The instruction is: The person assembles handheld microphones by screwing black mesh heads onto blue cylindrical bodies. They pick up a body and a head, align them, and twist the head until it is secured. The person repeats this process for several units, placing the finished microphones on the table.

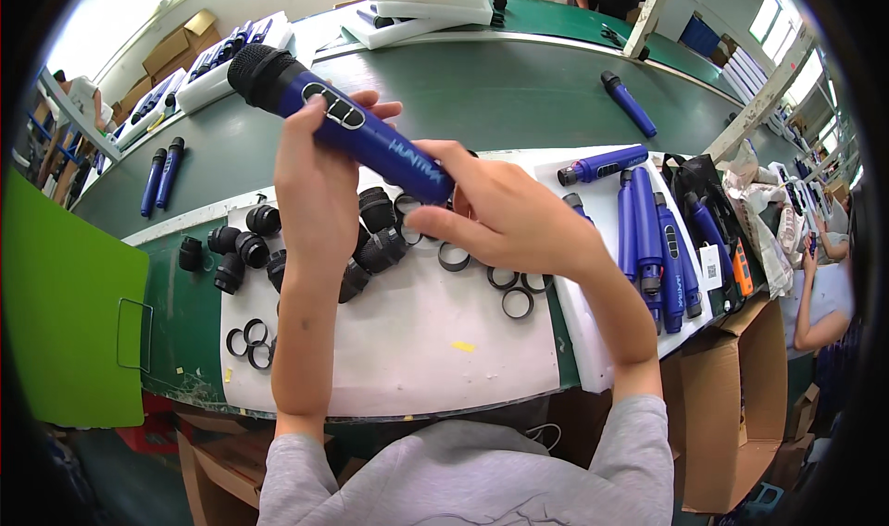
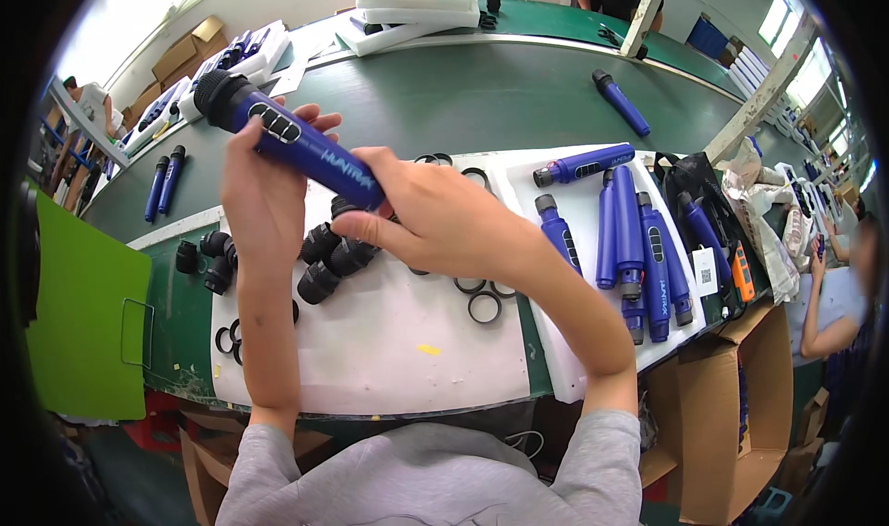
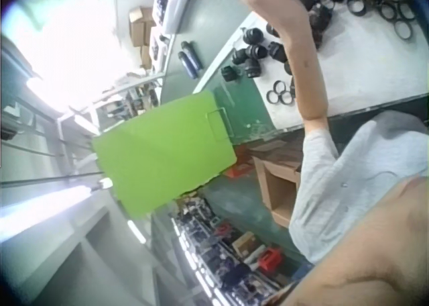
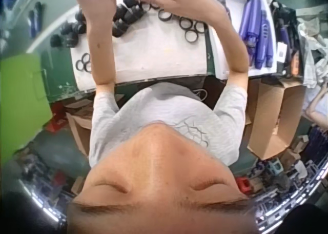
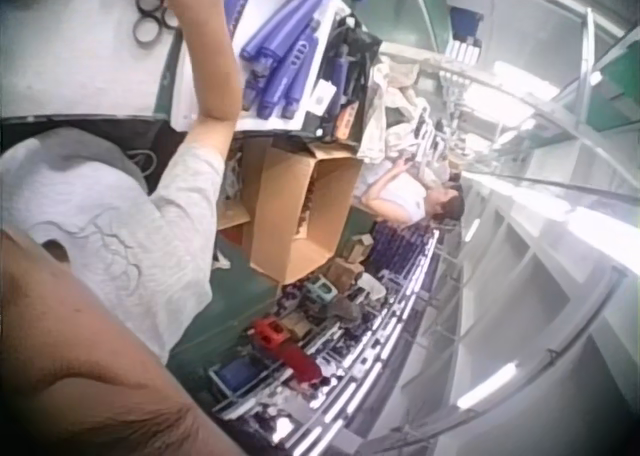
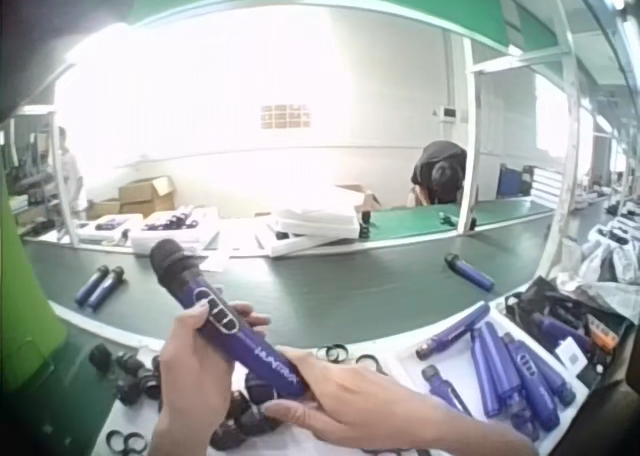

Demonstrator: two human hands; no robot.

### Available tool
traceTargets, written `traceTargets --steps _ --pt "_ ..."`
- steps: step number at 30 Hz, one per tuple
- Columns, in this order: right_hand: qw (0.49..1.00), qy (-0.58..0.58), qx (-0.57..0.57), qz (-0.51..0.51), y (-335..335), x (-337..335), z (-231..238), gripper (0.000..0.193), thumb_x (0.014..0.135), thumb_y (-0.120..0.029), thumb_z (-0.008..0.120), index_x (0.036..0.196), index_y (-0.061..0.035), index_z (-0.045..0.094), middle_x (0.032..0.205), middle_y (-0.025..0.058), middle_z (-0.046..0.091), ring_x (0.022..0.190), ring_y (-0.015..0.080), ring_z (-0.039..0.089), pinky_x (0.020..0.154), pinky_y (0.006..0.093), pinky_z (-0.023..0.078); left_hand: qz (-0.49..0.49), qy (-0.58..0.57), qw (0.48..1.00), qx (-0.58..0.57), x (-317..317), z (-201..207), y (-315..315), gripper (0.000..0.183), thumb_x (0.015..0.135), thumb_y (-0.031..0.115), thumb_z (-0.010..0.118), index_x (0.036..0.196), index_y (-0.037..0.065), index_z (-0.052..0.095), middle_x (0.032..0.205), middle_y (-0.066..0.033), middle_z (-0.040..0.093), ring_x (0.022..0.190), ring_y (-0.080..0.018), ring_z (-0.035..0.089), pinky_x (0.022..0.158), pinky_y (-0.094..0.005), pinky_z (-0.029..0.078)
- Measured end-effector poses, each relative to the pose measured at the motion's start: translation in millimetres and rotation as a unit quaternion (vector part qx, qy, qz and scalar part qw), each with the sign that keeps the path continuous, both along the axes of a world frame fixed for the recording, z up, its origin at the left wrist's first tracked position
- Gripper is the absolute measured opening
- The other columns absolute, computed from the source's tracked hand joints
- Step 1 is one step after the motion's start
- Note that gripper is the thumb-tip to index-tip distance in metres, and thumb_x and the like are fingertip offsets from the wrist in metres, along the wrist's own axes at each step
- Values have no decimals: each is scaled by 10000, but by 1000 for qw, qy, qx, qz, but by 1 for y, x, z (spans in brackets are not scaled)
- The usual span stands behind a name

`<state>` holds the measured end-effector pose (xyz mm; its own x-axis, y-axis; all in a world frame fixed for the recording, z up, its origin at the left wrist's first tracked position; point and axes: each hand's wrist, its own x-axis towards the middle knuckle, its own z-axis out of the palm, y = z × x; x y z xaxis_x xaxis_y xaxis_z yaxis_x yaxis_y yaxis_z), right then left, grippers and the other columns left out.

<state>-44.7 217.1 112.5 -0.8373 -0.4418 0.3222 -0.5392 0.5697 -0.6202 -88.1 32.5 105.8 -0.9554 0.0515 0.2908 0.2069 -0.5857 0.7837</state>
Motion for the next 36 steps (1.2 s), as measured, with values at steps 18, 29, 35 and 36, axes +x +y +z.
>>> traceTargets --steps 18,29,35,36 --pt "926 -61 105 -357 88 -128 -109 616 1004 -519 463 1093 82 564 922 289 690 920 453 675 808 505 514 -96 23 988 -121 31 17 0 714 958 394 542 1397 -149 391 1216 -238 614 1104 -262 633 902 -336 502" --pt "863 -4 274 -426 104 -228 -158 479 964 -426 565 1148 17 544 1018 224 719 987 377 704 844 475 565 -245 71 952 -167 47 29 -12 729 981 393 571 1443 -128 355 1176 -159 637 1083 -232 635 908 -308 494" --pt "861 59 332 -381 85 -197 -146 450 934 -415 625 1101 3 614 1086 211 649 982 407 676 874 471 551 -213 99 946 -222 51 27 -15 615 991 308 542 1441 -85 399 1201 -210 634 1032 -233 659 825 -304 511" --pt "863 73 335 -371 84 -178 -134 440 927 -404 633 1091 4 612 1073 214 646 968 401 679 863 470 553 -211 96 944 -233 50 27 -16 609 990 308 544 1433 -87 406 1199 -209 634 1028 -229 658 822 -304 512"
